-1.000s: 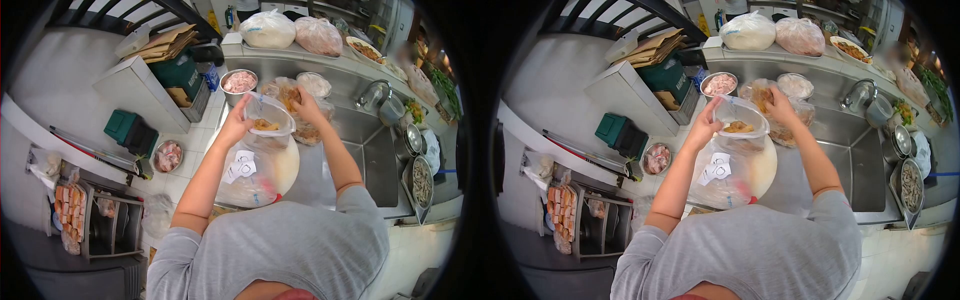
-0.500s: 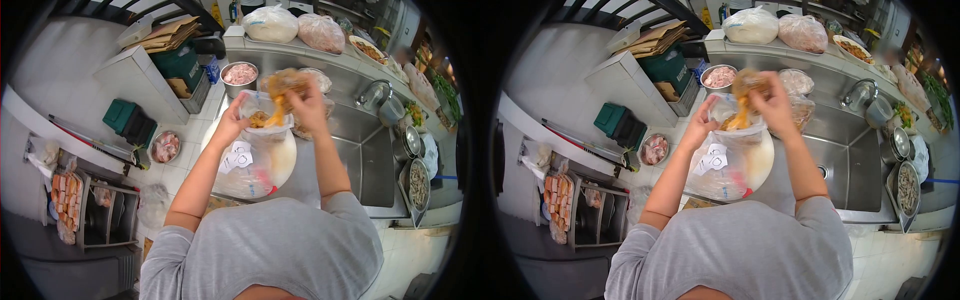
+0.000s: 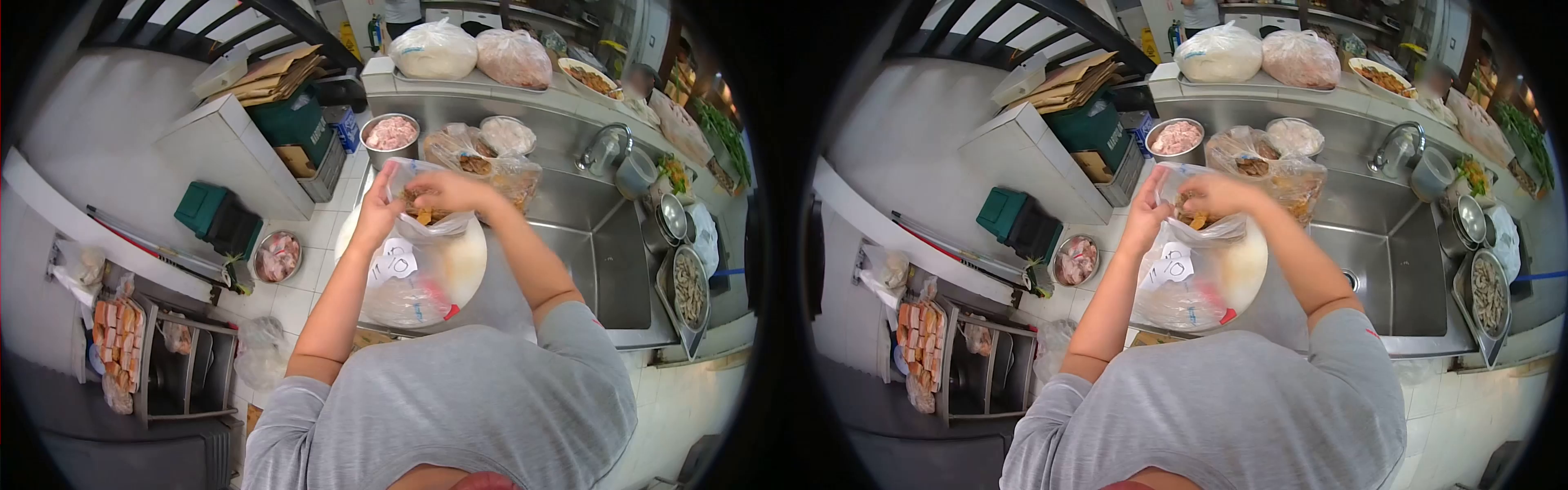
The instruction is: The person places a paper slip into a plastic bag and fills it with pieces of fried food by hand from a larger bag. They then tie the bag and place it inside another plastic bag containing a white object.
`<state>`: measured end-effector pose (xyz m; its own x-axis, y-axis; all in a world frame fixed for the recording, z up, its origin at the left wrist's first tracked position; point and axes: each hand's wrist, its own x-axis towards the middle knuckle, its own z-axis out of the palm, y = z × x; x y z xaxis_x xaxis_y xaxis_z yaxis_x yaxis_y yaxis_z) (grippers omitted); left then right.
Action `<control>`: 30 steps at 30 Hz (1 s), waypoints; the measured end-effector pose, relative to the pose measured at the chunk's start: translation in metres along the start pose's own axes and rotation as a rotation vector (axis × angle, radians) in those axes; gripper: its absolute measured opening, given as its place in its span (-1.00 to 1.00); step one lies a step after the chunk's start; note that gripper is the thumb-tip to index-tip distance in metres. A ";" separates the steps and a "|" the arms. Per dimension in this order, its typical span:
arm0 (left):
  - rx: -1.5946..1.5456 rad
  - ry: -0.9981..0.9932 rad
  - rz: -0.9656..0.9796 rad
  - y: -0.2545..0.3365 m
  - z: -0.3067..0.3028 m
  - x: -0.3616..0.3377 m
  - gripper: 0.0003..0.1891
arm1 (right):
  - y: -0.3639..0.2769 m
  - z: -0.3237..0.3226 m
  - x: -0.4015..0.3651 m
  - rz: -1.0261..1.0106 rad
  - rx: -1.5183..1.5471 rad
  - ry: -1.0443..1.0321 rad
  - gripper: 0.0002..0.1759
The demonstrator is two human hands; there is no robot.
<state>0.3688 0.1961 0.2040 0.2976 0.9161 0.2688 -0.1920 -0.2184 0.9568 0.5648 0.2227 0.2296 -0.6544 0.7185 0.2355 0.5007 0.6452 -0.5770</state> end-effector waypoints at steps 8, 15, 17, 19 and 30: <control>0.064 0.009 -0.047 0.003 -0.004 -0.012 -0.20 | 0.147 -0.033 0.008 0.598 -0.091 0.105 -0.74; 0.128 0.002 -0.055 -0.001 -0.011 -0.023 -0.18 | 0.224 0.021 0.057 0.621 -0.711 -0.163 -0.65; 0.130 0.001 -0.052 -0.003 -0.012 -0.023 -0.17 | 0.223 0.022 0.073 0.569 -0.656 -0.043 -0.56; 0.154 0.002 -0.065 0.000 -0.012 -0.026 -0.17 | 0.227 0.035 0.078 0.431 -0.671 0.254 -0.54; 0.117 -0.035 -0.058 0.007 -0.002 -0.027 -0.16 | 0.192 0.017 0.034 0.605 -0.478 0.095 -0.57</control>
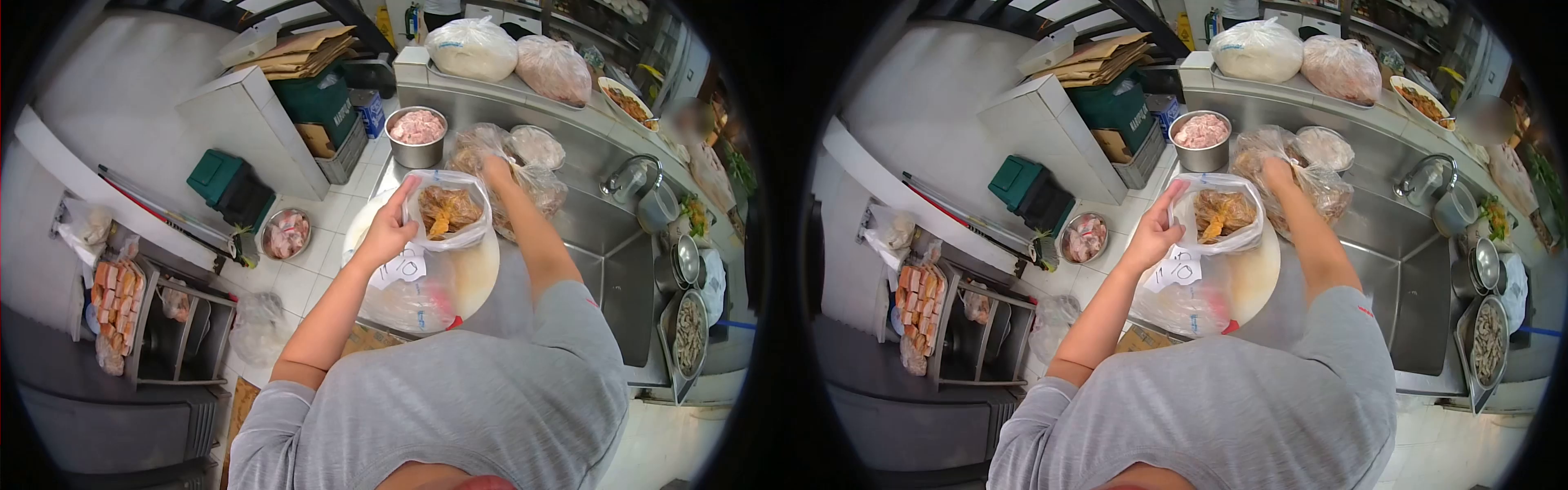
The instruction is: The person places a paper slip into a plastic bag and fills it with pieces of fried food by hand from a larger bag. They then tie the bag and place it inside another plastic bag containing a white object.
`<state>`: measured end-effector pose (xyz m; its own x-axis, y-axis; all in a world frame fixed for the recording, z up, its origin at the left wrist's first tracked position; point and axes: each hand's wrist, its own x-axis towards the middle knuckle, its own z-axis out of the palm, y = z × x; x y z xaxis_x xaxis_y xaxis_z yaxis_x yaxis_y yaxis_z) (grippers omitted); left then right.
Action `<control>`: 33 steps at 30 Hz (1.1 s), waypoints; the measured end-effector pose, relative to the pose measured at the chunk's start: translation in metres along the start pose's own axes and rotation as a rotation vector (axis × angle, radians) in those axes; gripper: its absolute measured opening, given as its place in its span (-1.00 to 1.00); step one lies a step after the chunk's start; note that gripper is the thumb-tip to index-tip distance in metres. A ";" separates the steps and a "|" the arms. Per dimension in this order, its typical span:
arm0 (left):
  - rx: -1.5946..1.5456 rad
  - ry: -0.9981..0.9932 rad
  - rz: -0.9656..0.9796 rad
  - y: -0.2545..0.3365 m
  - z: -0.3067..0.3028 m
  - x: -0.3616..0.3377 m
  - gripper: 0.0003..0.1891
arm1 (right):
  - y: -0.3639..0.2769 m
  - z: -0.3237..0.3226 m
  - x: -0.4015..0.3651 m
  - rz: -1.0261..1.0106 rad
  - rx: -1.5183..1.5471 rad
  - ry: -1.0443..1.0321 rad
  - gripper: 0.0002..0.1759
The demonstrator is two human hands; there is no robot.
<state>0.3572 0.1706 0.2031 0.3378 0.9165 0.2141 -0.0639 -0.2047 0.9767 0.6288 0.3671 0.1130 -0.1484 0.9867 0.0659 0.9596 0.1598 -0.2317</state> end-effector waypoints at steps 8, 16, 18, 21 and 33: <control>-0.093 -0.019 0.072 0.000 0.002 0.008 -0.20 | 0.024 -0.018 -0.055 0.136 0.097 0.029 -0.68; -0.080 -0.035 0.094 -0.006 0.010 0.003 -0.18 | -0.101 -0.088 -0.135 -0.329 0.504 0.040 -0.74; -0.086 -0.035 0.078 -0.009 0.013 -0.001 -0.18 | -0.112 -0.029 -0.122 -0.357 0.070 0.214 -0.70; -0.018 -0.049 0.087 -0.017 0.014 -0.002 -0.18 | -0.133 -0.027 -0.127 -0.272 -0.139 0.265 -0.62; 0.461 0.051 0.037 0.001 0.010 -0.023 -0.16 | -0.096 -0.085 -0.207 -0.109 0.178 0.468 -0.63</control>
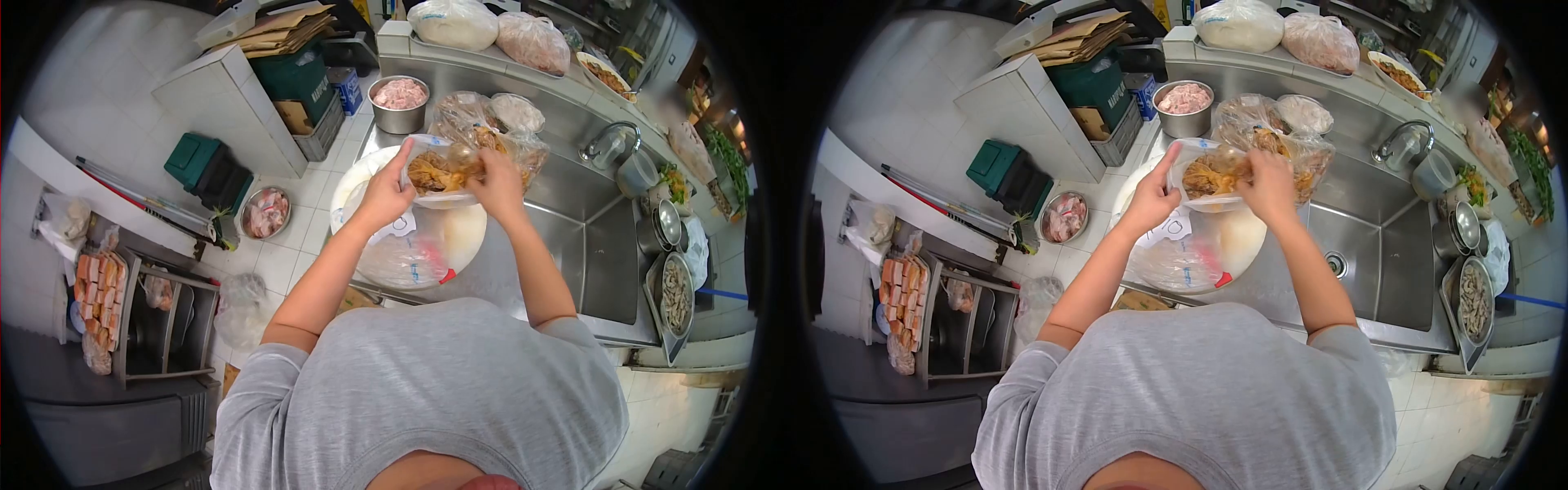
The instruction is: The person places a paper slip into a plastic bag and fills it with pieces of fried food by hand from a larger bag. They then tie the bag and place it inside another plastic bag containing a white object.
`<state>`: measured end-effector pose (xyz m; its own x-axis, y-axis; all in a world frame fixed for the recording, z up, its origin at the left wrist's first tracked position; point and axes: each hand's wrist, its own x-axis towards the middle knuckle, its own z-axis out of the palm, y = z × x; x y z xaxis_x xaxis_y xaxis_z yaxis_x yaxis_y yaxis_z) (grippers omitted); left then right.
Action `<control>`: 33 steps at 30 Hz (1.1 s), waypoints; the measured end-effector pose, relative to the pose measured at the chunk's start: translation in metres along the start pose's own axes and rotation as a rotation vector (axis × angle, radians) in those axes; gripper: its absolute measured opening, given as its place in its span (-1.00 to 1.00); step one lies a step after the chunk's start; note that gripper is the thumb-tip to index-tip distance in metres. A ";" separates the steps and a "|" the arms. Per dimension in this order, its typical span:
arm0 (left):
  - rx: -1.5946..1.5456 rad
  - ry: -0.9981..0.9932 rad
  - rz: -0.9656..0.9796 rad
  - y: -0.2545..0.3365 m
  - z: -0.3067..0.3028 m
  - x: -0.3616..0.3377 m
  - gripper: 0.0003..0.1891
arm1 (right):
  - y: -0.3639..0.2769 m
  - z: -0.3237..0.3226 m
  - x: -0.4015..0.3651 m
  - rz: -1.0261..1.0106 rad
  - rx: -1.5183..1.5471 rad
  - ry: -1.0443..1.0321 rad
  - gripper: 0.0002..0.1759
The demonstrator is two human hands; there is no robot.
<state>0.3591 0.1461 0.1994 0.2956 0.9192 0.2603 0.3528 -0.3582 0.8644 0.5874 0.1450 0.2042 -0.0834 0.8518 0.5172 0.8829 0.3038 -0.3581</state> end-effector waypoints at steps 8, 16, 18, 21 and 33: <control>0.079 -0.079 0.033 0.016 0.013 -0.019 -0.14 | 0.003 -0.026 -0.019 0.018 0.149 0.091 -0.63; -0.288 0.016 0.106 -0.016 0.011 0.015 -0.18 | -0.035 0.014 0.016 -0.283 0.006 0.069 -0.69; -0.350 0.001 0.071 -0.015 0.006 0.022 -0.19 | -0.025 0.066 0.025 -0.336 -0.001 -0.042 -0.67; -0.326 0.017 0.047 -0.017 0.000 0.027 -0.19 | -0.009 0.110 0.029 -0.369 0.185 -0.152 -0.64; -0.351 0.024 0.096 -0.015 -0.002 -0.002 -0.17 | 0.115 0.096 0.110 0.196 -0.151 -0.313 -0.73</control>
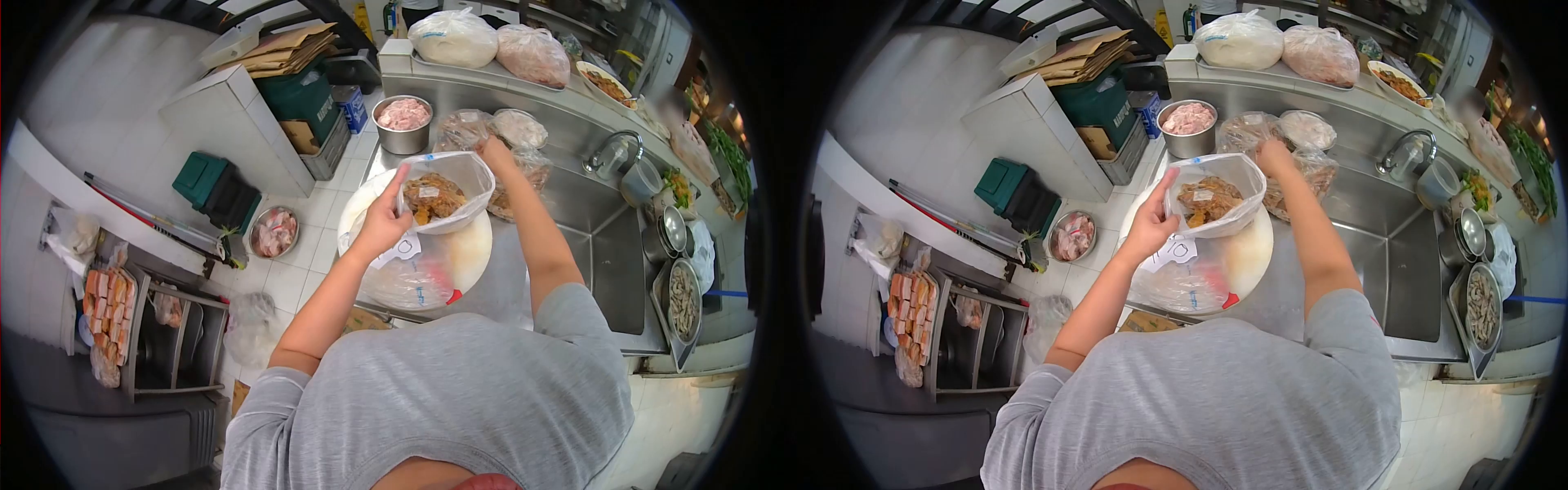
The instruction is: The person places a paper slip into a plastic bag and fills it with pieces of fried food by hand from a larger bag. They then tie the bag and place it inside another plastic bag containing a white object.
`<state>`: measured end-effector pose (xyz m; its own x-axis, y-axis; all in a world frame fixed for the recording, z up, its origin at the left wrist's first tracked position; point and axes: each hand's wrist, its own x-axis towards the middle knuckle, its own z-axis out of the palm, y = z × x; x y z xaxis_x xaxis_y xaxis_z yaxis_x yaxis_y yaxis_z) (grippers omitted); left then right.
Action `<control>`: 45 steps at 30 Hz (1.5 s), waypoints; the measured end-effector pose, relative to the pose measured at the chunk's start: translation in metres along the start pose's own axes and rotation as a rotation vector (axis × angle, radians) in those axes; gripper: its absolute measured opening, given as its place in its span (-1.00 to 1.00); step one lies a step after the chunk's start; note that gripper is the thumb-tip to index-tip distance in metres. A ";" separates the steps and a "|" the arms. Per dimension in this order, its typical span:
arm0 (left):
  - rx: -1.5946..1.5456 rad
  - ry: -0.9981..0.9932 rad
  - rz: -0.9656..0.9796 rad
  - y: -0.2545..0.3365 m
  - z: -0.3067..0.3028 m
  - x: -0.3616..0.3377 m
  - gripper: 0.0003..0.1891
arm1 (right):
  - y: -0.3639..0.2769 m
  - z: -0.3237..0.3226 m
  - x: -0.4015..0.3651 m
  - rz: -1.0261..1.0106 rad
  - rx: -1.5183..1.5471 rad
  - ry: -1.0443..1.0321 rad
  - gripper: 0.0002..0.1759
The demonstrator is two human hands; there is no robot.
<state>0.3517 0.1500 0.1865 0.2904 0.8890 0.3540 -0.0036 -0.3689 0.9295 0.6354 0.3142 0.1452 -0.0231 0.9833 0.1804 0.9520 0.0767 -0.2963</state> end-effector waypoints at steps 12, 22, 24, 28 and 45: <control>0.096 -0.023 -0.014 -0.001 0.008 -0.016 -0.18 | 0.033 0.048 0.009 0.149 -0.147 -0.013 -0.67; -0.061 -0.079 -0.058 0.001 0.006 0.000 -0.18 | -0.111 -0.056 -0.116 -0.426 0.574 -0.058 -0.67; -0.106 -0.073 -0.068 -0.001 0.010 -0.001 -0.18 | -0.109 -0.030 -0.111 -0.390 0.259 -0.063 -0.63; -0.001 -0.089 -0.132 0.003 0.011 -0.009 -0.18 | -0.093 -0.001 -0.100 -0.254 0.152 0.039 -0.58; 0.078 -0.077 -0.103 -0.007 0.010 -0.003 -0.17 | -0.094 -0.014 -0.111 -0.465 0.190 0.368 -0.76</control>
<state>0.3602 0.1471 0.1780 0.3580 0.9010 0.2452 0.1038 -0.2993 0.9485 0.5526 0.1954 0.1657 -0.2835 0.7211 0.6321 0.7957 0.5448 -0.2647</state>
